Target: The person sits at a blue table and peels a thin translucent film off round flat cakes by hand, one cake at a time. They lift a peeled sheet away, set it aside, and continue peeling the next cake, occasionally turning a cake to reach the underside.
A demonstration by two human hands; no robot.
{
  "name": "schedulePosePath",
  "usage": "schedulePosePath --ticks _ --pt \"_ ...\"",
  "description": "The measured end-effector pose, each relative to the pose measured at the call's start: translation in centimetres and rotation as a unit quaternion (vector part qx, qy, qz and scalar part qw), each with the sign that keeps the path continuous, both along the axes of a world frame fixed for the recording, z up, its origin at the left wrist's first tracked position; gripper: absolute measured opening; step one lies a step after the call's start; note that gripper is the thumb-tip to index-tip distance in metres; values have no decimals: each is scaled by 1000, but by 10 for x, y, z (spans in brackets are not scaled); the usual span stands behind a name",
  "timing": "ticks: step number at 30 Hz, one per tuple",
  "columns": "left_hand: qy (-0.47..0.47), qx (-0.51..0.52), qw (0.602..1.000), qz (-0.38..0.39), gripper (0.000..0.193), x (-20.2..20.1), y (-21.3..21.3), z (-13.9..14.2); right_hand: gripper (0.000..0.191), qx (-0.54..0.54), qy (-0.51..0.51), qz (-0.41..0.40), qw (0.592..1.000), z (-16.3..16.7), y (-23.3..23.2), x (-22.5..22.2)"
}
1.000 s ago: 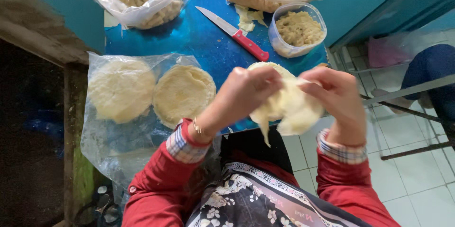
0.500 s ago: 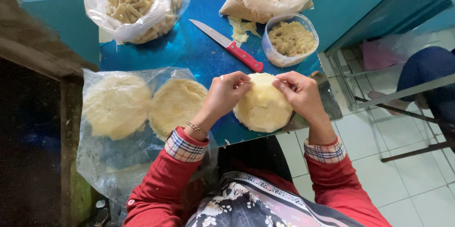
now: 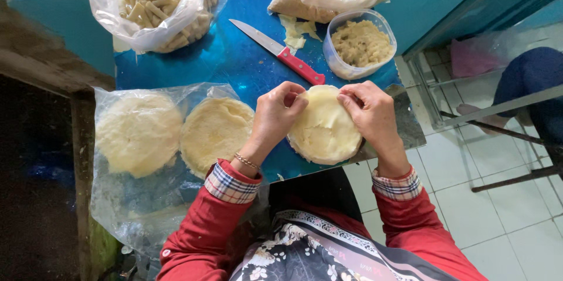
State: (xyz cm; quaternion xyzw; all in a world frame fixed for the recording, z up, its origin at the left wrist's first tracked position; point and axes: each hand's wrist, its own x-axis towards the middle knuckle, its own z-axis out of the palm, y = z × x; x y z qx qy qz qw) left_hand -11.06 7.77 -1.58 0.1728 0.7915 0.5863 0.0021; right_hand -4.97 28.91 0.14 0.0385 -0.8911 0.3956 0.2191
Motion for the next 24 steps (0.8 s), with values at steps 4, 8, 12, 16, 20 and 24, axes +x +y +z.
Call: schedulePosePath --ticks 4,8,12,16,20,24 --pt "-25 7 999 -46 36 7 -12 4 21 71 12 -57 996 5 -6 3" --pt "-36 -12 998 -57 49 25 -21 7 25 123 99 -48 986 12 -14 15" --pt "-81 6 995 -60 49 35 -23 2 24 68 43 42 996 17 -30 32" --pt "-179 127 974 -54 44 32 -20 -10 36 154 57 68 984 20 -55 46" --pt "-218 186 956 -69 40 29 -19 -17 28 223 60 24 973 18 -72 50" --pt "-112 106 984 -85 33 35 -25 -7 14 221 64 22 973 17 -70 50"
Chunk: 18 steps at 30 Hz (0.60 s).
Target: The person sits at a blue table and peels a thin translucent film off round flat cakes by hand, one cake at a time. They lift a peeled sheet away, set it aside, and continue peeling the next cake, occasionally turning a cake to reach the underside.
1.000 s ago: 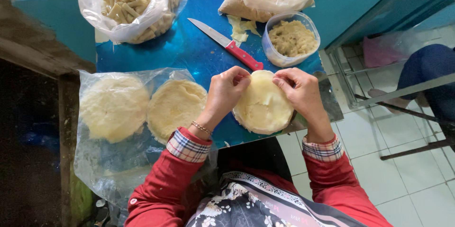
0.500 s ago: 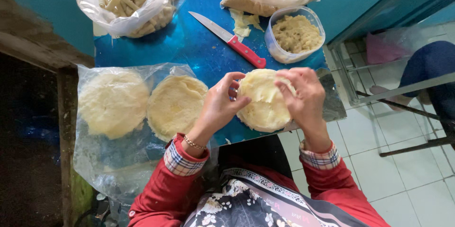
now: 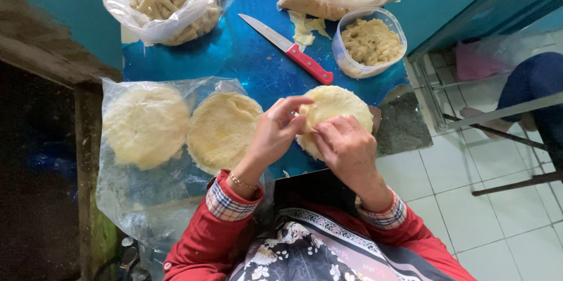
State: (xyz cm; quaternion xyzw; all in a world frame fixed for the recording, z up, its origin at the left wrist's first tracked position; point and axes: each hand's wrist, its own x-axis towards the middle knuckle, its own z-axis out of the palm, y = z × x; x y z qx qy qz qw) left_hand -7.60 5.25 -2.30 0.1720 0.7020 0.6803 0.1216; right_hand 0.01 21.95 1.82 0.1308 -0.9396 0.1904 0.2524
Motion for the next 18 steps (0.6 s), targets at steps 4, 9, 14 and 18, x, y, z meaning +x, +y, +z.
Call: schedulePosePath --ticks 4,9,14,18 --pt "318 -184 930 17 40 14 -9 20 15 -23 -4 6 1000 3 5 -3" --pt "397 -266 878 25 27 17 -6 33 15 -15 8 14 1000 5 5 -4" --pt "463 -294 835 47 16 17 -2 26 9 -10 12 61 998 0 11 -9" --pt "507 -324 797 49 15 20 0 17 3 -163 -61 129 976 -6 20 -13"
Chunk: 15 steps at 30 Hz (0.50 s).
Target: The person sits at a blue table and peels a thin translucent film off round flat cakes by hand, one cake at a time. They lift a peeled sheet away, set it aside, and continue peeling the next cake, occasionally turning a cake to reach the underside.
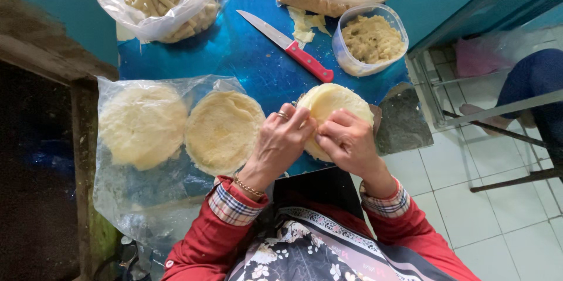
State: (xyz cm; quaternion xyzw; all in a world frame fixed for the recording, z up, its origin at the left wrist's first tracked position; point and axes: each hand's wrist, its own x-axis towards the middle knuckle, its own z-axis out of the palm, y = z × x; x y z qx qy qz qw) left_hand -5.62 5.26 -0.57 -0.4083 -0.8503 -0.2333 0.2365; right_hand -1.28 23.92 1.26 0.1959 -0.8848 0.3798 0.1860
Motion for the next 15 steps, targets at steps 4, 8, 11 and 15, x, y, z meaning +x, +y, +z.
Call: schedulePosePath --ticks 4,8,11,15 --pt "-1 -8 1000 0 19 1 -2 -2 2 -151 -34 90 984 -2 12 8" --pt "-67 57 996 -6 24 2 -7 4 15 -412 -57 118 902 0 34 32" --pt "-171 116 978 -33 40 -4 -18 10 16 -519 -92 51 848 -4 53 31" --pt "-291 143 944 -64 48 -5 -31 16 16 -506 -135 -41 851 -18 70 37"
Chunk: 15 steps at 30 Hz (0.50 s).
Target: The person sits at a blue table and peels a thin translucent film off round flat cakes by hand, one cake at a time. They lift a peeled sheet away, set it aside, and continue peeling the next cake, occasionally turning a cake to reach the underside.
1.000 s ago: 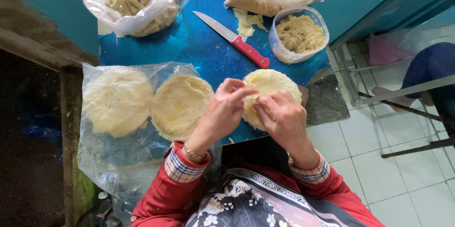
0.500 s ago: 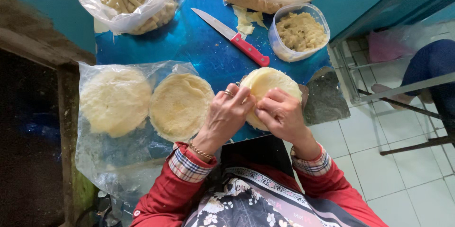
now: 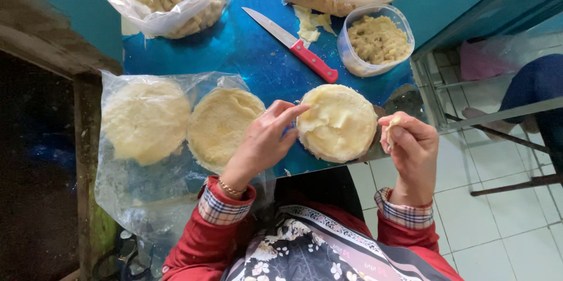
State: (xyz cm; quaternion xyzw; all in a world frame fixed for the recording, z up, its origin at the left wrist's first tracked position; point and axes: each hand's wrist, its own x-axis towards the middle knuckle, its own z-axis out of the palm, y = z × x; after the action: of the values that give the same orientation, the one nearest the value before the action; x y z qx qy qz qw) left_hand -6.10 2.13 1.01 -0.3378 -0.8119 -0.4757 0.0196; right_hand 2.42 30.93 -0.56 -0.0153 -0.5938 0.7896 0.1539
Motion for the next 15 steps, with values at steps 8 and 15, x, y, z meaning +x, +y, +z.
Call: schedulePosePath --ticks 8,15 --pt "93 -22 995 36 30 23 16 13 13 -199 10 67 978 -31 20 18" --pt "136 -103 983 61 20 50 56 0 21 -82 -33 46 995 -28 10 15"
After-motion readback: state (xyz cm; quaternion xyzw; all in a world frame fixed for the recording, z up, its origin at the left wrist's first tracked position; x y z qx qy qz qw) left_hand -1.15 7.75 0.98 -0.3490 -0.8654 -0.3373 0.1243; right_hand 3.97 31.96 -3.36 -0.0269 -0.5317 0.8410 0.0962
